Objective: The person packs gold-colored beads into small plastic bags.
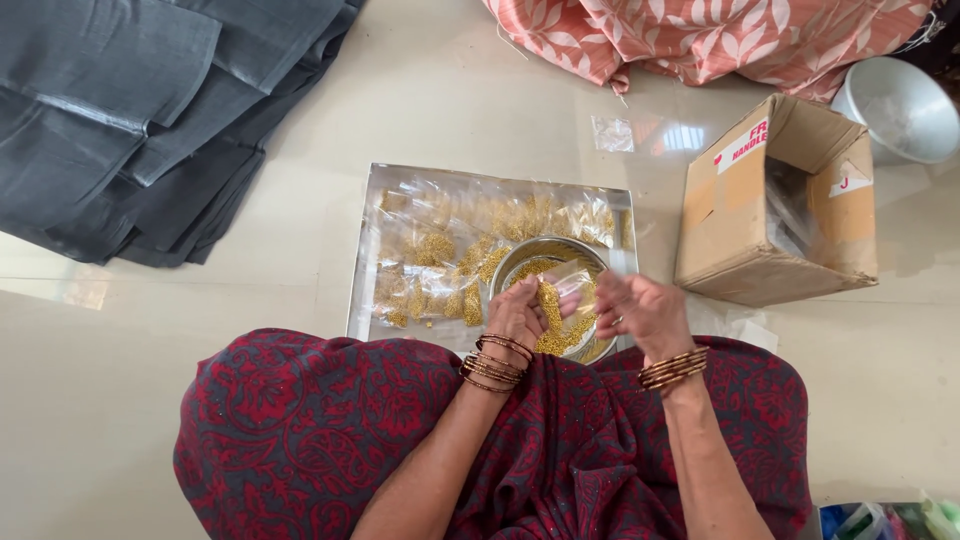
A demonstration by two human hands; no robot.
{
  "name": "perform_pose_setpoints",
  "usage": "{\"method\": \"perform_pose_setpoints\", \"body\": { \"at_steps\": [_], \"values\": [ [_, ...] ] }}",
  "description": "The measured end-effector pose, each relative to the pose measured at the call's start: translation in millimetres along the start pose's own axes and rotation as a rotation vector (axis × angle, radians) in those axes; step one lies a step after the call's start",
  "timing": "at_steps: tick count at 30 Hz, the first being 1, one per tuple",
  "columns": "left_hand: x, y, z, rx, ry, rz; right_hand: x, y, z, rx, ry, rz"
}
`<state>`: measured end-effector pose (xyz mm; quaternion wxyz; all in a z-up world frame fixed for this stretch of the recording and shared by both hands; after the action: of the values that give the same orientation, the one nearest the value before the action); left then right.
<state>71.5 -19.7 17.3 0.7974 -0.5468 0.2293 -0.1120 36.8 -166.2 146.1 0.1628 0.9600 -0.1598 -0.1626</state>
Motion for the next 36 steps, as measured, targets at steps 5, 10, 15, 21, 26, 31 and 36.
{"method": "perform_pose_setpoints", "body": {
  "at_steps": [5,10,15,21,26,31,36],
  "values": [
    [7.1,6.3,-4.3,0.017,-0.025,0.017,3.2,-8.1,22.8,-0.118,0.077,-0.066],
    [-0.5,-7.9,3.1,0.155,0.05,0.008,-0.7,-9.2,3.4,0.009,0.144,-0.124],
    [11.3,7.0,-8.8,0.1,0.046,-0.03,-1.8,-2.6,-5.6,0.024,0.21,-0.133],
    [-3.0,-28.2,21.5,0.315,-0.044,-0.057,2.2,-14.5,16.1,0.003,0.123,-0.195],
    [3.7,-32.0,25.6,0.594,-0.02,-0.166,3.2,-3.0,14.1,-0.291,0.323,-0.144],
    [-0.2,-35.6,17.5,0.996,-0.088,-0.269,-10.8,-15.2,-2.5,-0.532,0.562,-0.151],
    [6.8,-21.3,17.7,1.216,-0.133,-0.184,-2.6,-26.0,25.5,-0.684,0.395,-0.19]
  ]
}}
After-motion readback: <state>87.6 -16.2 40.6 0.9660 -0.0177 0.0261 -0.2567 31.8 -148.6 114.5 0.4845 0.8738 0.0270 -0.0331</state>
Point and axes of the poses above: each hand's wrist, its own x-axis towards the middle knuckle, its own y-axis out of the back of the hand, z = x × y, the point moved 10 cm from there along x, towards the middle knuckle
